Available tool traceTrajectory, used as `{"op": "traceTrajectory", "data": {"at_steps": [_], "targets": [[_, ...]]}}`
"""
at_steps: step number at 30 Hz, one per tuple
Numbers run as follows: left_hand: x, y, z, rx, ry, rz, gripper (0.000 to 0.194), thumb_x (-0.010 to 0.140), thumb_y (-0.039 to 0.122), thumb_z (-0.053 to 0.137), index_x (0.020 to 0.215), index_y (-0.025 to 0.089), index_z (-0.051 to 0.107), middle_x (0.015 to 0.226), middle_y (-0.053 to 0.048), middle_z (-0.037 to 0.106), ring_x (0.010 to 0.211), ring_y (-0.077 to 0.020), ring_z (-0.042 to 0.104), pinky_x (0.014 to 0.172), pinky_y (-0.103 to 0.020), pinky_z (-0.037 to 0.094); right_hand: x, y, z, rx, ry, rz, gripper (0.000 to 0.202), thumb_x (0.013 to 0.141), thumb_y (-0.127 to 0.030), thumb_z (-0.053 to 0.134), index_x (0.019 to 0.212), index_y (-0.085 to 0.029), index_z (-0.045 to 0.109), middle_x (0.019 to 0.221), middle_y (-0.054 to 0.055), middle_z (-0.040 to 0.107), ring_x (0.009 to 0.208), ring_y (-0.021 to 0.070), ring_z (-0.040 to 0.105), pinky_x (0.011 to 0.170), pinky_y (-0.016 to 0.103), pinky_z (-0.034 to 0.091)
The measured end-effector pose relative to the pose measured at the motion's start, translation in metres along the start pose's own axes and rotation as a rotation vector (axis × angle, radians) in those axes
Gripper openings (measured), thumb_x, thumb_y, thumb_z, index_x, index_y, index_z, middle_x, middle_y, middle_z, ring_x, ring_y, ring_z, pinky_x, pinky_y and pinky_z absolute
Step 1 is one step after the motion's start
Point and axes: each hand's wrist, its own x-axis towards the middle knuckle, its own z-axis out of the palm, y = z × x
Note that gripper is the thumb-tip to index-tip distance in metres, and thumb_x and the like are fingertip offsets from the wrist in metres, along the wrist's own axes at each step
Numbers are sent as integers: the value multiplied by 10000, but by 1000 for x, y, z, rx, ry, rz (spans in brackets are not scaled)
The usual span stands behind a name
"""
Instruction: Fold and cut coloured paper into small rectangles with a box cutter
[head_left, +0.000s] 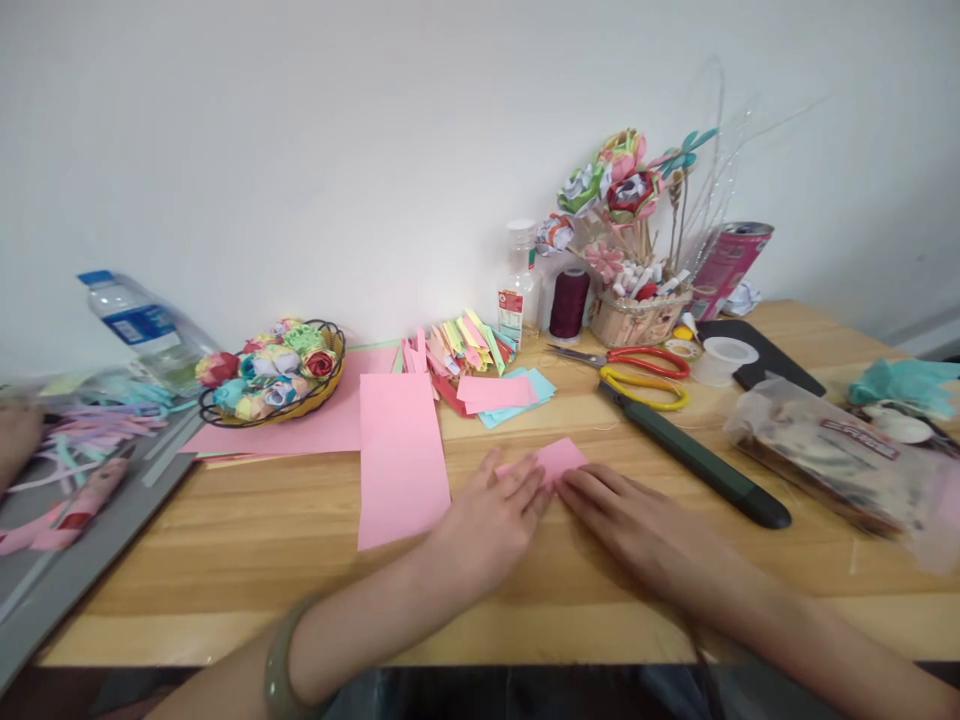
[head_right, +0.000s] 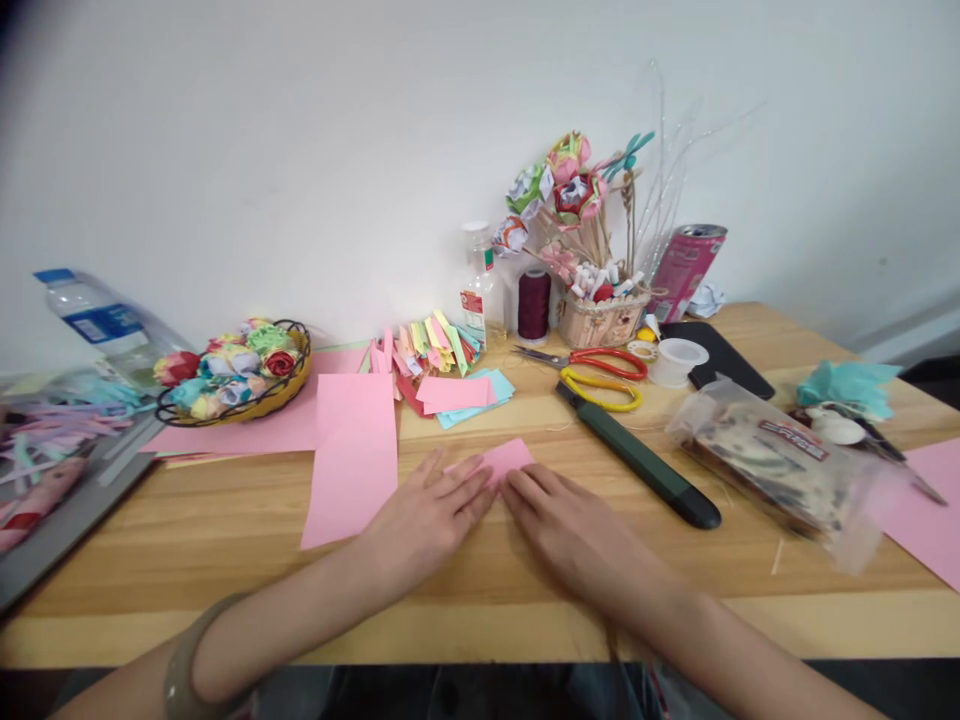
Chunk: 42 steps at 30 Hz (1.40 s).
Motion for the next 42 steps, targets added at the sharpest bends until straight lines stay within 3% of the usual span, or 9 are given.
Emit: {"op": "traceTrajectory", "data": {"at_steps": [5, 12, 18, 22, 28, 33, 36, 39, 42], "targets": [[-8, -6, 7, 27, 21, 34, 372, 944, 171, 363, 1277, 48, 472, 1318, -133, 520, 1245, -227, 450, 1048, -413, 297, 3, 7, 4, -11, -13, 29, 350, 772, -39, 442, 1080, -73, 604, 1039, 129, 654, 973, 245, 603, 788, 361, 535], [-34, -6, 11, -57, 80, 21, 343, 933, 162, 394, 1246, 62, 493, 1302, -130, 536, 1219, -219, 485, 1047, -367, 325, -26, 25, 9, -64, -42, -17, 434, 815, -51, 377, 1220, -74, 534, 1251, 133, 571, 1126, 236, 548, 855, 355, 518], [-41, -14, 7, -220, -26, 24, 391, 918, 82, 364, 1303, 60, 426, 1368, -128, 462, 1263, -198, 438, 1021, -325, 403, -38, 38, 13, -37, -51, -26, 459, 831, -59, 362, 1277, -58, 470, 1320, 137, 502, 1208, 224, 471, 902, 342, 491], [-42, -15, 7, -273, -41, 13, 397, 904, 70, 379, 1296, 71, 441, 1375, -117, 456, 1274, -201, 422, 1026, -323, 412, -34, 29, 12, -30, -61, 4, 475, 817, -30, 354, 1276, -74, 468, 1302, 147, 521, 1203, 214, 478, 910, 346, 482], [-42, -18, 5, -261, -44, 13, 377, 910, 86, 392, 1281, 83, 462, 1369, -113, 464, 1272, -199, 424, 1037, -317, 403, -17, 2, 9, -158, -128, 150, 557, 760, -27, 467, 1274, -240, 486, 1246, 196, 553, 1127, 305, 543, 726, 378, 535], [-41, -14, -1, -216, -82, 16, 396, 906, 71, 382, 1298, 73, 440, 1380, -114, 447, 1279, -201, 411, 1036, -301, 399, -28, 22, 1, -283, -71, 98, 466, 759, 0, 375, 1147, -156, 581, 1159, 181, 615, 988, 236, 628, 709, 322, 533], [-39, -6, -2, -194, -83, -31, 374, 904, 75, 398, 1271, 52, 464, 1350, -145, 475, 1252, -209, 450, 1022, -315, 412, -40, 38, -7, -291, -19, 90, 413, 823, -49, 323, 1147, -117, 570, 1194, 154, 601, 1031, 226, 598, 760, 326, 517], [-36, -3, -1, -235, -27, -90, 357, 890, 66, 411, 1237, 51, 495, 1297, -155, 530, 1218, -195, 491, 1007, -314, 426, -45, 45, -10, -286, -4, 208, 394, 881, -130, 318, 1217, -58, 509, 1225, 168, 570, 1104, 258, 532, 870, 380, 462], [-27, -14, -1, -374, 94, -109, 377, 874, 58, 401, 1235, 70, 508, 1270, -130, 562, 1173, -168, 533, 968, -289, 460, -42, 47, -4, -346, -68, 417, 426, 903, -242, 358, 1218, 13, 489, 1148, 229, 578, 1024, 308, 548, 845, 438, 449]]}}
